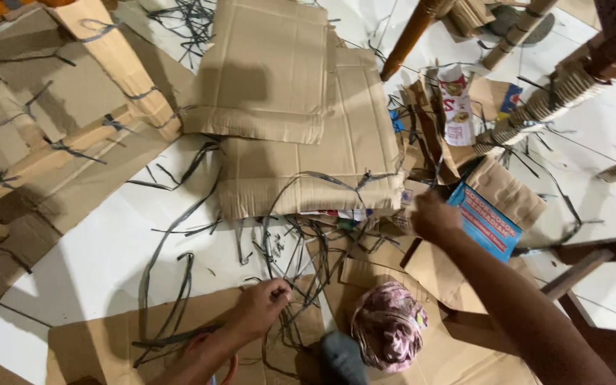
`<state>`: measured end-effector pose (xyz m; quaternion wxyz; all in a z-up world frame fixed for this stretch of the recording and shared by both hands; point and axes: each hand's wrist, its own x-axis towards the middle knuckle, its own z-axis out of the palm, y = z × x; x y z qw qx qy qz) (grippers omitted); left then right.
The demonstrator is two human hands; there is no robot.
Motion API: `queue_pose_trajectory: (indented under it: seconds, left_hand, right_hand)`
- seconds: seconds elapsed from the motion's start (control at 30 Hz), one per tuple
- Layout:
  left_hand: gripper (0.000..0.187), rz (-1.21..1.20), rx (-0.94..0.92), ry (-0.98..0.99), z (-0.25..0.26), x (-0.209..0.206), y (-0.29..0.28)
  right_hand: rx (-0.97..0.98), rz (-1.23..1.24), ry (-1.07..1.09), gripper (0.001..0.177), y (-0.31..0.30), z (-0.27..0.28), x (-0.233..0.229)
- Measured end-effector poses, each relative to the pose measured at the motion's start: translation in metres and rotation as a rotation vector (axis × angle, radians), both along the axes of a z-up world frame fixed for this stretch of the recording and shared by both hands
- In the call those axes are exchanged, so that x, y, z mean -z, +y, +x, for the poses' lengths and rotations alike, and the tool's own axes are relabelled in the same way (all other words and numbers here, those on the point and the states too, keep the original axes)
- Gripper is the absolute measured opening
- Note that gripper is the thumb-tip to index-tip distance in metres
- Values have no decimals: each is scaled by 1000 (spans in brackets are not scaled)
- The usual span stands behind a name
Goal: Wrapping a wooden chair leg with cardboard and securing it with plastic ties
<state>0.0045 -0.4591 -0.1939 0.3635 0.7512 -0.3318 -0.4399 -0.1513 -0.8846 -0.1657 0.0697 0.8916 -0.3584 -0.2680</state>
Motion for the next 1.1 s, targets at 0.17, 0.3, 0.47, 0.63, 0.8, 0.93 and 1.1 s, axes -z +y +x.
queue_pose_trajectory:
  seconds: [0.17, 0.3, 0.47, 0.63, 0.8, 0.93, 1.1]
  left_hand:
    - [17, 53, -33, 50, -7, -1, 15]
    - [20, 121, -111, 138, 2, 11, 25]
    - [17, 156, -143, 182, 18, 20, 31]
    - [15, 115, -154, 114, 14, 21, 29]
    - [19, 6, -224, 117, 4, 23, 25]
    - [15, 16, -159, 66, 6, -2, 16]
    - [18, -55, -232, 167, -4, -8, 10]
  right_hand:
    - [385, 64, -373, 77, -14, 11, -58]
    - [477, 72, -285, 75, -70, -5, -15]
    - [52, 130, -387, 67, -146, -27, 82]
    - [83, 141, -533, 64, -62, 14, 31]
    - [-9, -91, -626, 39, 6, 45, -30]
    - [-450, -262, -781, 38, 52, 51, -40]
    - [-1063, -481, -192, 40, 137, 58, -61]
